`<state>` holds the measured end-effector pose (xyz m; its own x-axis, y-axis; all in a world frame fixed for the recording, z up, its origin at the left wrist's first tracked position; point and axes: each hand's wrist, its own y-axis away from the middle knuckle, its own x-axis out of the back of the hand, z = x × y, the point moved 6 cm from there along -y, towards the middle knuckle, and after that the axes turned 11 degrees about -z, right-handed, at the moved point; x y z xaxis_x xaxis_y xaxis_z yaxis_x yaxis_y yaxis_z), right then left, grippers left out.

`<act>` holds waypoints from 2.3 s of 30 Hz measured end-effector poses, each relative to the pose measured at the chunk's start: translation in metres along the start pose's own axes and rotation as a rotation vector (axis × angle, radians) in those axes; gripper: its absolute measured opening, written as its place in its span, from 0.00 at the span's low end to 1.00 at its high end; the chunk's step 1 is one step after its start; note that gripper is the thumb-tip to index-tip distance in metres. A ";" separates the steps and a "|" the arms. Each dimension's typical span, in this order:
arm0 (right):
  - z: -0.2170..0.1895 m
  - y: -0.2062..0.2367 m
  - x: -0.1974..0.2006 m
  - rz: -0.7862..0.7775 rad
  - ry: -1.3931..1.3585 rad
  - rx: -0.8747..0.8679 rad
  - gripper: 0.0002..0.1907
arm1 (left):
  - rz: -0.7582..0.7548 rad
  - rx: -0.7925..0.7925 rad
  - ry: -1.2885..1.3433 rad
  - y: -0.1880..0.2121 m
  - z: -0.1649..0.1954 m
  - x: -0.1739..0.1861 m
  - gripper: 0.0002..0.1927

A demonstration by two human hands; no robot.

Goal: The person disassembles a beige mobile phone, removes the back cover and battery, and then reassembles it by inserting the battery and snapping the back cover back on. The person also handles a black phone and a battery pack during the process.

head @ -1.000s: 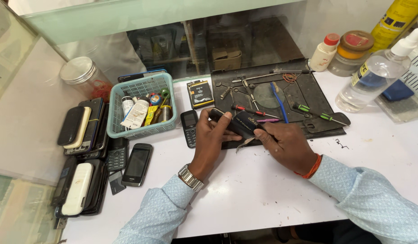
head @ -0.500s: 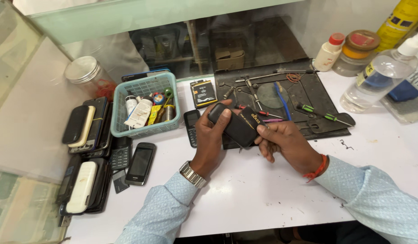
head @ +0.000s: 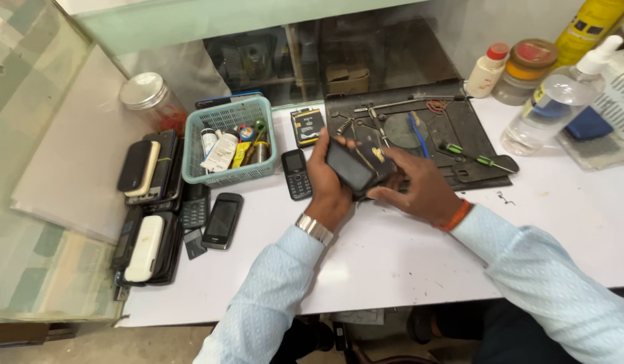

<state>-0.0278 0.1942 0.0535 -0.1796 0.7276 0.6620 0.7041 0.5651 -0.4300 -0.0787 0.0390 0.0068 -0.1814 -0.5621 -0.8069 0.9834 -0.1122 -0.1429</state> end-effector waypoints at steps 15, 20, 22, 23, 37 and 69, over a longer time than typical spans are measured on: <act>-0.019 -0.013 0.011 0.031 0.566 0.320 0.20 | 0.015 0.056 0.014 -0.013 0.005 0.013 0.32; -0.019 -0.016 0.005 -0.043 0.587 0.364 0.20 | 0.103 0.068 -0.031 -0.007 0.009 0.009 0.37; -0.018 -0.013 0.003 -0.056 0.602 0.395 0.21 | 0.159 0.113 -0.061 -0.006 0.007 0.010 0.37; -0.017 -0.013 0.002 -0.057 0.606 0.405 0.21 | 0.195 0.129 -0.096 -0.006 0.008 0.011 0.37; -0.028 -0.001 0.000 -0.018 0.581 0.476 0.18 | 0.265 0.104 -0.275 -0.002 0.005 0.019 0.40; -0.037 -0.007 -0.008 0.240 0.549 0.273 0.24 | 0.101 -0.075 -0.489 0.005 0.005 0.003 0.36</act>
<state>-0.0058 0.1702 0.0736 0.3884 0.5822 0.7143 0.4682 0.5429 -0.6971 -0.0748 0.0325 0.0069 -0.0509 -0.8871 -0.4589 0.9910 0.0121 -0.1333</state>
